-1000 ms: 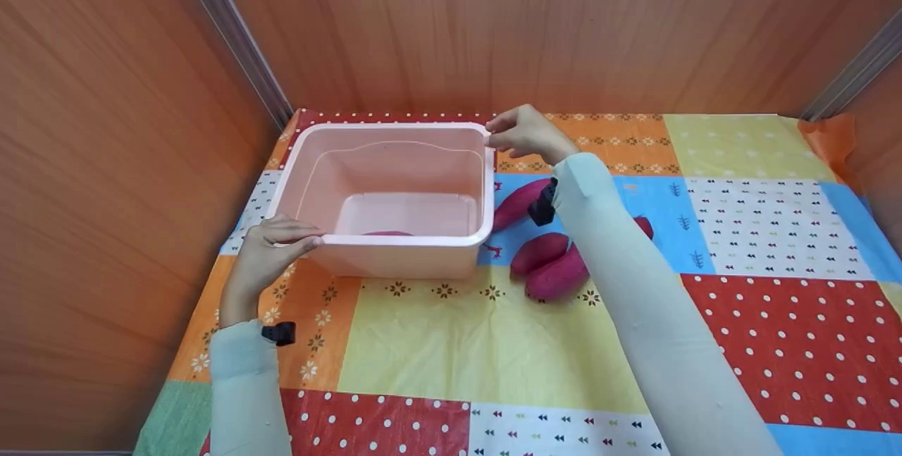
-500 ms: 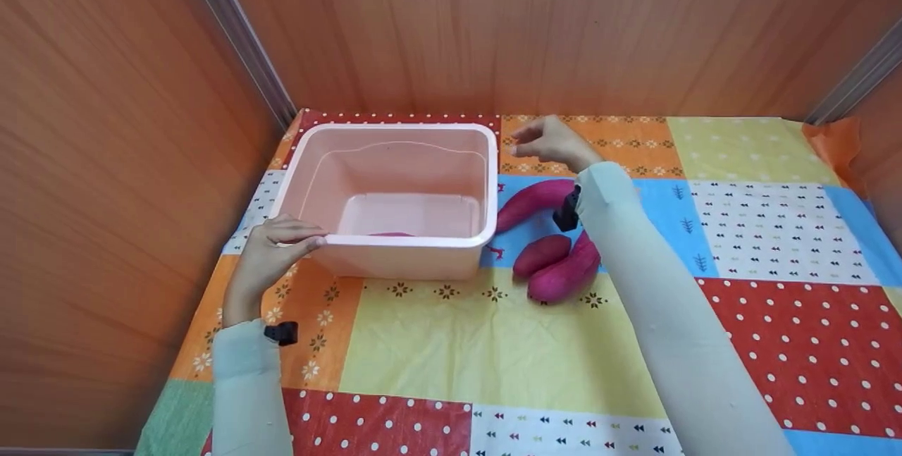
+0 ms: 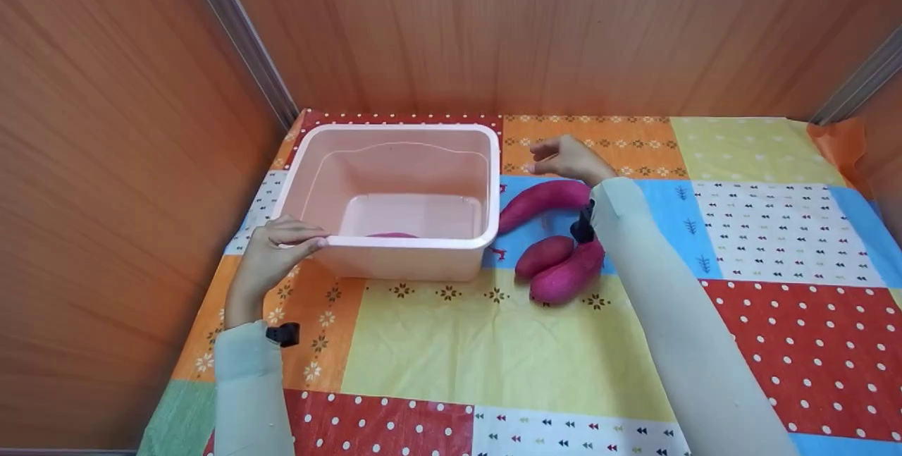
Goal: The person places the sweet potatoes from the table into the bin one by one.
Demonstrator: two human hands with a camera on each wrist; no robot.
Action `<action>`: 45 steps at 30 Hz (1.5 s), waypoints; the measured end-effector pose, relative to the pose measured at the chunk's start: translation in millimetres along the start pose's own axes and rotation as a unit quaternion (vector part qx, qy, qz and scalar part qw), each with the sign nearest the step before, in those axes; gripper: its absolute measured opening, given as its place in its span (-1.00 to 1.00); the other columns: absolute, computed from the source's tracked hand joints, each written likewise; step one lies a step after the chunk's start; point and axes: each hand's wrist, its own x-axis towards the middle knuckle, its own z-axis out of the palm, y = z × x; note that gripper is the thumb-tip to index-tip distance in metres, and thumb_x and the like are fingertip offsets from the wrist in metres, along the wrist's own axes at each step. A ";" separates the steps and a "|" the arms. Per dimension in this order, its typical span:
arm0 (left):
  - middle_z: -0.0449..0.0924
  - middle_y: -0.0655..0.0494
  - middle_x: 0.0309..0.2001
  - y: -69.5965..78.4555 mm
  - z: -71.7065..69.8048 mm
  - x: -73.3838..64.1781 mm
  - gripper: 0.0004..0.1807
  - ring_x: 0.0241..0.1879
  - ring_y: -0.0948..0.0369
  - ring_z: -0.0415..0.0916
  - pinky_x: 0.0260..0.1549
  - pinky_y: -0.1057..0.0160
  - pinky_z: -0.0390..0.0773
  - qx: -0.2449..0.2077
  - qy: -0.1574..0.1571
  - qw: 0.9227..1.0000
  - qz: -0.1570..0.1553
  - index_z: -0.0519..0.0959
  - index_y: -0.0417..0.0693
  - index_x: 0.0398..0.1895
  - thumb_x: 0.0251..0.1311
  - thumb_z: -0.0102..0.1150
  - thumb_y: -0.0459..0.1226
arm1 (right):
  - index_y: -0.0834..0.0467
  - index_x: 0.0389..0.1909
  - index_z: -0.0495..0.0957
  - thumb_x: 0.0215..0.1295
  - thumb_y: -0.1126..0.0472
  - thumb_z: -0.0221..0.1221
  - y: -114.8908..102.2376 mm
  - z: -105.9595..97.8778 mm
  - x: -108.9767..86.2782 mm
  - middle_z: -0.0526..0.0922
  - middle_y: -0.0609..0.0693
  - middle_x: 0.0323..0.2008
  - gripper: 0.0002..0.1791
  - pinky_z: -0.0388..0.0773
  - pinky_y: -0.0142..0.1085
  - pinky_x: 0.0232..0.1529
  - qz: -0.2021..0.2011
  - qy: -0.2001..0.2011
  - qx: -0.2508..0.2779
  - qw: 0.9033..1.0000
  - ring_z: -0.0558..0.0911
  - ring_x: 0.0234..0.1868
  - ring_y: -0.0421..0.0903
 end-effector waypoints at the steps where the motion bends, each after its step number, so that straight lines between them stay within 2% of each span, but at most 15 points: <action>1: 0.74 0.08 -0.27 -0.3 0.3 0.1 -0.80 -0.21 0.32 0.46 -0.17 0.38 0.40 -0.001 0.001 1.000 -0.001 0.75 -0.15 -0.24 0.02 0.41 -0.31 | 0.20 0.30 0.38 0.31 0.16 0.21 3.7 0.0 0.2 0.45 0.20 0.26 -0.44 0.37 -0.01 0.27 -0.001 -0.003 -0.001 1.000 0.44 0.25 0.12; 5: 0.73 -0.05 -0.24 3.2 0.8 -0.5 -0.80 -0.21 0.34 0.45 -0.17 0.39 0.41 0.002 0.000 1.000 -0.008 0.74 -0.20 -0.23 0.04 0.39 -0.37 | 0.24 0.32 0.34 0.32 0.19 0.19 15.6 -1.3 1.3 0.42 0.24 0.27 -0.43 0.35 -0.01 0.29 -0.005 -0.006 0.000 1.000 0.41 0.28 0.14; 8: 0.72 -0.14 -0.22 12.5 0.7 -2.1 -0.80 -0.20 0.35 0.45 -0.15 0.39 0.39 -0.001 -0.002 1.000 -0.010 0.73 -0.24 -0.22 0.05 0.37 -0.40 | 0.26 0.33 0.32 0.33 0.23 0.17 21.9 -2.8 2.1 0.41 0.25 0.28 -0.43 0.35 -0.01 0.28 -0.014 -0.005 -0.001 1.000 0.39 0.29 0.15; 13: 0.72 -0.10 -0.24 32.2 -0.8 -6.1 -0.80 -0.20 0.37 0.45 -0.14 0.42 0.40 0.004 -0.008 1.000 -0.008 0.71 -0.30 -0.21 0.07 0.35 -0.40 | 0.26 0.34 0.30 0.33 0.26 0.16 32.6 -3.9 3.3 0.39 0.26 0.30 -0.43 0.37 0.00 0.26 -0.018 -0.007 0.001 1.000 0.36 0.32 0.17; 17: 0.72 -0.06 -0.23 35.4 -1.6 -7.4 -0.79 -0.19 0.39 0.45 -0.13 0.45 0.40 0.010 -0.011 1.000 -0.009 0.71 -0.29 -0.20 0.09 0.35 -0.37 | 0.22 0.36 0.30 0.32 0.24 0.17 42.5 -2.7 4.4 0.37 0.23 0.32 -0.41 0.35 0.02 0.28 -0.018 -0.013 -0.006 1.000 0.32 0.35 0.19; 22: 0.71 -0.11 -0.21 26.5 -1.1 -5.7 -0.78 -0.18 0.37 0.45 -0.10 0.41 0.41 0.005 -0.013 1.000 -0.020 0.71 -0.27 -0.19 0.08 0.35 -0.37 | 0.16 0.39 0.28 0.32 0.19 0.18 53.9 -2.3 6.0 0.29 0.19 0.39 -0.38 0.25 0.09 0.33 -0.015 -0.026 -0.028 0.999 0.20 0.42 0.22; 28: 0.73 -0.09 -0.25 2.0 1.0 -0.9 -0.81 -0.21 0.37 0.44 -0.14 0.39 0.36 0.008 0.002 1.000 0.001 0.73 -0.24 -0.24 0.02 0.38 -0.41 | 0.10 0.40 0.26 0.33 0.15 0.18 62.1 -2.8 6.3 0.26 0.14 0.42 -0.37 0.18 0.12 0.36 -0.002 -0.028 -0.046 0.999 0.13 0.45 0.22; 35: 0.74 0.00 -0.25 -1.8 0.2 -1.4 -0.81 -0.18 0.34 0.47 -0.12 0.36 0.35 0.002 0.002 1.000 0.016 0.76 -0.13 -0.26 0.01 0.41 -0.33 | 0.10 0.41 0.25 0.34 0.18 0.17 71.3 -1.7 6.7 0.22 0.20 0.43 -0.37 0.23 0.12 0.33 0.006 -0.024 -0.056 0.998 0.13 0.44 0.26; 42: 0.70 -0.22 -0.20 34.4 -1.2 -7.6 -0.80 -0.18 0.37 0.46 -0.11 0.41 0.39 0.008 -0.011 1.000 -0.003 0.72 -0.28 -0.22 0.06 0.35 -0.42 | 0.09 0.47 0.13 0.34 0.21 0.17 79.3 3.4 8.8 0.15 0.21 0.45 -0.29 0.27 0.12 0.31 0.001 -0.036 -0.066 0.997 0.20 0.42 0.25; 45: 0.70 -0.22 -0.21 35.5 -1.6 -7.6 -0.80 -0.19 0.38 0.47 -0.12 0.41 0.39 0.010 -0.011 1.000 -0.003 0.72 -0.28 -0.22 0.06 0.35 -0.41 | 0.08 0.47 0.12 0.33 0.21 0.18 81.1 5.7 10.4 0.15 0.21 0.46 -0.27 0.27 0.11 0.31 0.002 -0.034 -0.065 0.997 0.22 0.41 0.24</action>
